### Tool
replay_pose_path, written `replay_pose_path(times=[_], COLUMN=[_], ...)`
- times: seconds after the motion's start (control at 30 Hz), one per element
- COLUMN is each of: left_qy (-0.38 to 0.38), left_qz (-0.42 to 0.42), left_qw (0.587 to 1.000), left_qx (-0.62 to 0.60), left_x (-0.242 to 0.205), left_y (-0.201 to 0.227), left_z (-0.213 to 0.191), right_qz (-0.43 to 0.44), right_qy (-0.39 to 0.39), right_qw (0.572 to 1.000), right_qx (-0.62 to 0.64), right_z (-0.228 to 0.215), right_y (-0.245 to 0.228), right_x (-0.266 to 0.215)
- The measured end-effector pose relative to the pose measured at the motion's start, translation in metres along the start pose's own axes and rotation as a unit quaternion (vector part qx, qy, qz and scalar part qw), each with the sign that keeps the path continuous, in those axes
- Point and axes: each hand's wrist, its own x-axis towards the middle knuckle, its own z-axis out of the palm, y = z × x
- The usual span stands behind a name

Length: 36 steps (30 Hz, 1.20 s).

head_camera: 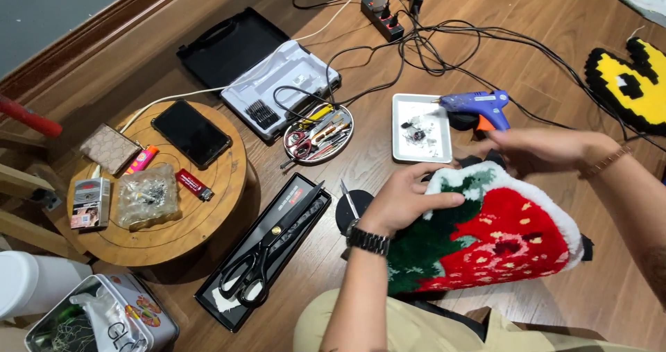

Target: The person is gluing small black fabric pieces onto a larger rug component using a hot glue gun and a metal tool for pressing.

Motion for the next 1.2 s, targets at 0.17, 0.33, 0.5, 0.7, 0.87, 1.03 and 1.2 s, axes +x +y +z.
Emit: replay_pose_path(times=[0.17, 0.33, 0.5, 0.7, 0.87, 1.03, 1.2], left_qy=[0.073, 0.148, 0.163, 0.175, 0.171, 0.187, 0.184], left_qz=[-0.048, -0.141, -0.196, -0.212, -0.225, -0.189, -0.187], left_qw=[0.996, 0.972, 0.958, 0.954, 0.951, 0.940, 0.940], left_qx=[-0.010, 0.115, 0.133, 0.124, 0.128, 0.211, 0.216], left_x=[0.017, 0.029, 0.035, 0.020, 0.026, 0.024, 0.023], left_y=[-0.031, -0.046, -0.042, -0.005, -0.016, -0.012, -0.009], left_z=[-0.010, -0.014, -0.011, -0.028, -0.029, -0.018, -0.017], right_qz=[-0.020, -0.089, -0.119, -0.129, -0.162, -0.246, -0.280], right_qy=[0.145, 0.109, 0.102, 0.070, 0.061, 0.048, 0.050], right_qw=[0.968, 0.883, 0.777, 0.762, 0.697, 0.619, 0.593], right_qx=[-0.205, -0.448, -0.609, -0.630, -0.696, -0.745, -0.753], right_z=[0.106, 0.115, 0.117, 0.160, 0.174, 0.168, 0.172], right_y=[-0.117, -0.138, -0.114, -0.108, -0.109, -0.083, -0.081], right_x=[0.036, 0.150, 0.276, 0.290, 0.306, 0.331, 0.327])
